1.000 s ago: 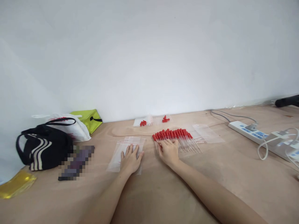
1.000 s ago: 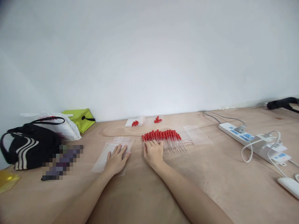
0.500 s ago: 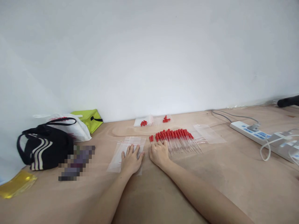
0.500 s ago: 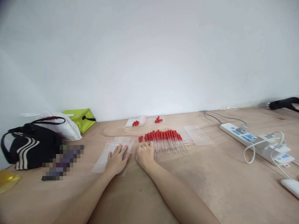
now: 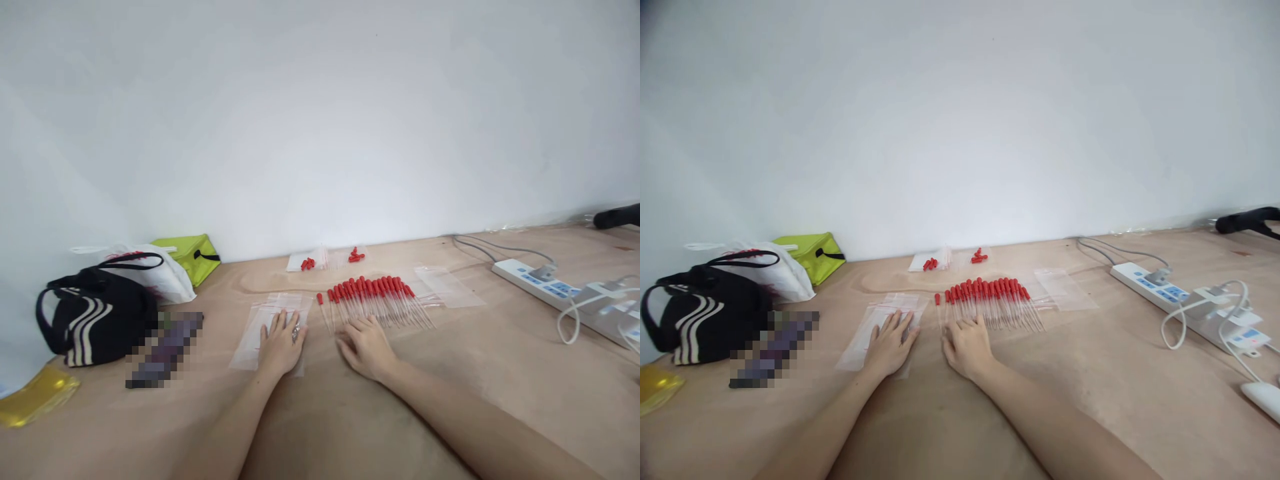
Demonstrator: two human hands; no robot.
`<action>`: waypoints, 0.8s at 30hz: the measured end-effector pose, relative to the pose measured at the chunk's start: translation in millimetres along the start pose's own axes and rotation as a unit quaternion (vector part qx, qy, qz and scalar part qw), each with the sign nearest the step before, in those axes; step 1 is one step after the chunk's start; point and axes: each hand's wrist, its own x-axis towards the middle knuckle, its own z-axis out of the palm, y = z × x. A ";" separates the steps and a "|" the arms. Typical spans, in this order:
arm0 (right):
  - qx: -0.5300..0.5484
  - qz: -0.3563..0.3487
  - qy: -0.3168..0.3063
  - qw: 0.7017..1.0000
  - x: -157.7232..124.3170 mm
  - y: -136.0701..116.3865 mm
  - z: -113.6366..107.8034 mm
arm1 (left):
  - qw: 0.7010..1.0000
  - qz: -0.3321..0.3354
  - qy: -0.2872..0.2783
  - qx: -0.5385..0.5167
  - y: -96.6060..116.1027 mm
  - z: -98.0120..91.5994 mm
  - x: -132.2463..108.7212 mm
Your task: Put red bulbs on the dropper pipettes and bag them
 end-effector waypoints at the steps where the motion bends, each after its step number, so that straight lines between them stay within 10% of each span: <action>1: 0.015 -0.033 0.000 0.999 -8.7 6.6 -5.8 | 1.000 0.001 0.002 0.000 -0.3 0.3 0.0; 9: 0.080 -0.088 -0.062 0.991 -66.4 52.5 -52.3 | 1.000 0.003 0.017 0.007 -1.3 2.3 2.4; 24: 0.109 -0.090 -0.064 0.988 -58.7 53.1 -44.5 | 0.990 0.001 0.117 -0.081 -13.3 -2.2 6.2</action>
